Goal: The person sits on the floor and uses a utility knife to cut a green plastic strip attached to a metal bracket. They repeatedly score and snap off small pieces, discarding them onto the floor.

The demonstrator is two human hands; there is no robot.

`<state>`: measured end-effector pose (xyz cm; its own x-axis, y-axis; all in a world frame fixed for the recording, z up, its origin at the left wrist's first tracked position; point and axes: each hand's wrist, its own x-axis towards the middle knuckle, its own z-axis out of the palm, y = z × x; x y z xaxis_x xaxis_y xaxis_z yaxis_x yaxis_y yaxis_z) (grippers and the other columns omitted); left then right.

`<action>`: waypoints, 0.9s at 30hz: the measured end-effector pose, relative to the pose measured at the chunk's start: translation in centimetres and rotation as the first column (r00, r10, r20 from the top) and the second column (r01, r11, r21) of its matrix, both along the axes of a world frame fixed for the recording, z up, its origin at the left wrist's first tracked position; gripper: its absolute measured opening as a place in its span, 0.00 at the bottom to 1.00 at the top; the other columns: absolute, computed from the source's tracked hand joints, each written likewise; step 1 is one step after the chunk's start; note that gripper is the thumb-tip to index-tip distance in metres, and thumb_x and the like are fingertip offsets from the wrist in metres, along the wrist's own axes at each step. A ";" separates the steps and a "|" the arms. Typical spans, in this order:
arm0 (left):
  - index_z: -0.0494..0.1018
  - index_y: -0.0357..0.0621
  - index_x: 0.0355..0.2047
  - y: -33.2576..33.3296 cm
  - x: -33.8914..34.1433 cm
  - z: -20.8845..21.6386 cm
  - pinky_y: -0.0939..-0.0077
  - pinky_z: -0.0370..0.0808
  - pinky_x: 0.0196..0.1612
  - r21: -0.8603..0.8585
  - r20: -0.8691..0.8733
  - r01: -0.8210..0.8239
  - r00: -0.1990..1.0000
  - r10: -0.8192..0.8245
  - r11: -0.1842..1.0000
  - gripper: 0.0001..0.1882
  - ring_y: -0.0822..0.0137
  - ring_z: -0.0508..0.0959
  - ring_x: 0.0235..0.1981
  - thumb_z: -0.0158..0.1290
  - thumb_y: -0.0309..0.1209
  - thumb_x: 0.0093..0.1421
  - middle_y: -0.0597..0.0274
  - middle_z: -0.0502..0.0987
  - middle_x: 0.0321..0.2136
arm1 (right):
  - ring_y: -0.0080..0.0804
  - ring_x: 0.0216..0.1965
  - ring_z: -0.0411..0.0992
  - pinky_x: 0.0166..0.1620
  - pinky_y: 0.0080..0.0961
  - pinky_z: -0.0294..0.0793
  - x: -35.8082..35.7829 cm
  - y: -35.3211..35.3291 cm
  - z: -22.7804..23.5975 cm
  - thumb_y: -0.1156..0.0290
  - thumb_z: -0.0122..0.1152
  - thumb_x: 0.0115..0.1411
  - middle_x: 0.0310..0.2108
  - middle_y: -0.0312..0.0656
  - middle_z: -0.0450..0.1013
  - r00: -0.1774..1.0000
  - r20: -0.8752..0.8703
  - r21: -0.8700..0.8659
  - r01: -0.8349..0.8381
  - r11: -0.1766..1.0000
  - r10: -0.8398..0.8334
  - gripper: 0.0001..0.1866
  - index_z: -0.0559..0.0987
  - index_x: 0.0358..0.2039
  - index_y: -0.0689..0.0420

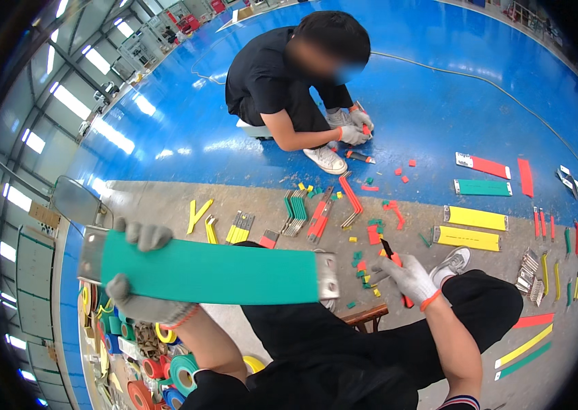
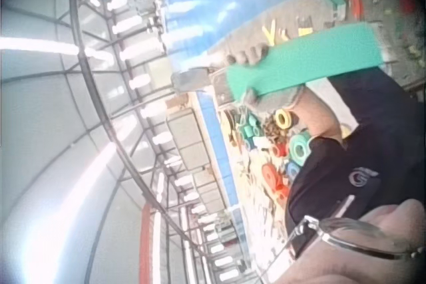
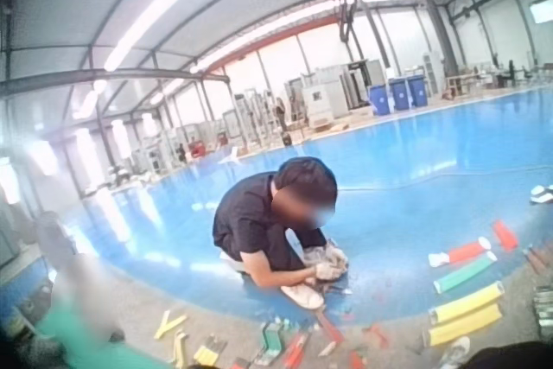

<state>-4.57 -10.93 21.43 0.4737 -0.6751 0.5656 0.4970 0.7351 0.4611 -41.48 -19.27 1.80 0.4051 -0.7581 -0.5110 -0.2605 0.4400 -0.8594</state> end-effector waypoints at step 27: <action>0.62 0.39 0.70 -27.2 -4.8 -43.0 0.48 0.73 0.64 0.641 -0.608 0.765 0.550 -0.573 0.054 0.48 0.50 0.74 0.64 0.50 0.67 0.65 0.48 0.72 0.66 | 0.38 0.34 0.78 0.41 0.35 0.77 -11.3 -10.1 -25.5 0.61 0.64 0.70 0.34 0.48 0.79 0.777 -0.489 -0.018 0.445 0.895 -0.396 0.17 0.77 0.48 0.63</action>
